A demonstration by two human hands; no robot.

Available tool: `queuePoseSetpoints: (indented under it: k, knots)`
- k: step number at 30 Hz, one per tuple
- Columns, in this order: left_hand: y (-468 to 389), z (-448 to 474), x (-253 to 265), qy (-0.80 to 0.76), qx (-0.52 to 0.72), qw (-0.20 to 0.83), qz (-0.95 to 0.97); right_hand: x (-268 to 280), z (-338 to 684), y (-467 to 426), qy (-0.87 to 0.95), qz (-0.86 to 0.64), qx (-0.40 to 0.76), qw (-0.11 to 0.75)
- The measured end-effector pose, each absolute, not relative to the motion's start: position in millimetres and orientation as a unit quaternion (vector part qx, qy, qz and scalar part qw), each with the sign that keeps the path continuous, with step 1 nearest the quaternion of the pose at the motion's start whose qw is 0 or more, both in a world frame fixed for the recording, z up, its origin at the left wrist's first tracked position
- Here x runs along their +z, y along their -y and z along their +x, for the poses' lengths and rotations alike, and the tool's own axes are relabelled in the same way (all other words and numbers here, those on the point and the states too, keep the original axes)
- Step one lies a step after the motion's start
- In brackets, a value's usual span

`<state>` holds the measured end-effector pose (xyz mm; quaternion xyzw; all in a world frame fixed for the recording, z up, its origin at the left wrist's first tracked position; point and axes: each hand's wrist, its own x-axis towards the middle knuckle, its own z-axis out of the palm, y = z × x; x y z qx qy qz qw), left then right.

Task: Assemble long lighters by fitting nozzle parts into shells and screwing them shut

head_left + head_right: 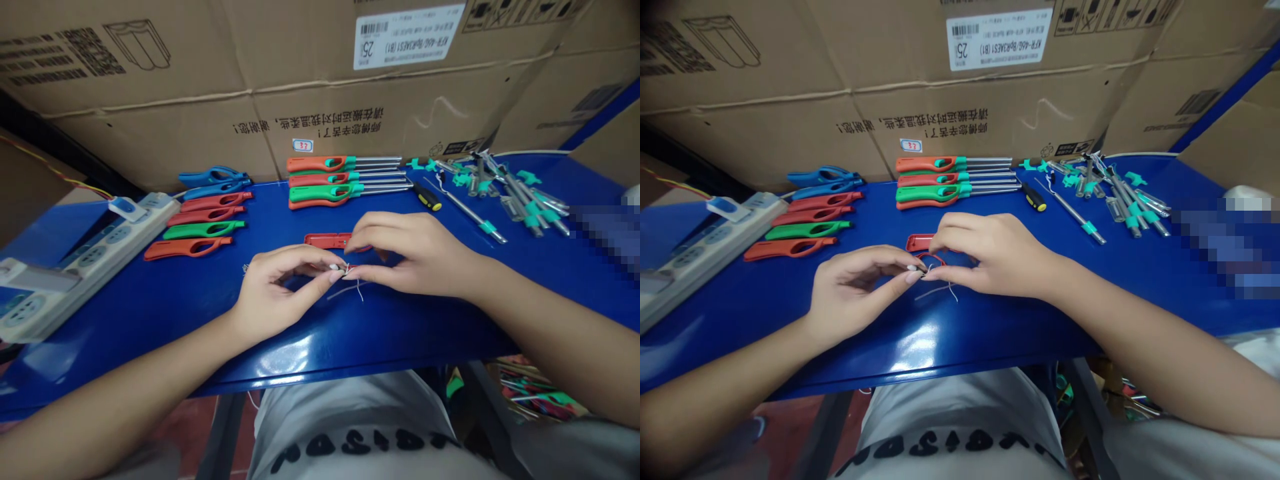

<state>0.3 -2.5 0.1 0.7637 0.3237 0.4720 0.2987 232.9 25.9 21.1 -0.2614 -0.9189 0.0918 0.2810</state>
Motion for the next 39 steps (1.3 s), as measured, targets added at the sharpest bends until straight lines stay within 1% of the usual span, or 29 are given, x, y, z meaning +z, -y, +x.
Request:
queuePoseSetpoints:
  k: [4,9,12,16,27,31,35,37,39]
  knots:
    - [3,0,0,-0.326,0.475,0.330,0.747,16,231,-29,0.894,-0.218,0.250,0.301]
    - [2,0,0,-0.309,0.475,0.379,0.732,13,225,-30,0.843,-0.221,0.366,0.327]
    - [3,0,1,-0.312,0.475,0.397,0.721,13,223,-30,0.799,-0.244,0.448,0.320]
    - [4,-1,2,-0.312,0.472,0.406,0.717,15,223,-30,0.738,-0.265,0.550,0.287]
    - [4,-1,1,-0.300,0.475,0.418,0.714,14,222,-30,0.709,-0.279,0.584,0.280]
    - [5,0,-1,-0.307,0.478,0.406,0.716,11,219,-28,0.701,-0.287,0.580,0.298]
    - [6,1,-3,-0.313,0.494,0.392,0.710,8,215,-26,0.689,-0.296,0.595,0.290]
    - [6,1,-3,-0.318,0.502,0.396,0.700,8,215,-25,0.691,-0.302,0.588,0.294]
    - [6,2,-1,-0.326,0.508,0.414,0.682,10,217,-27,0.708,-0.309,0.557,0.305]
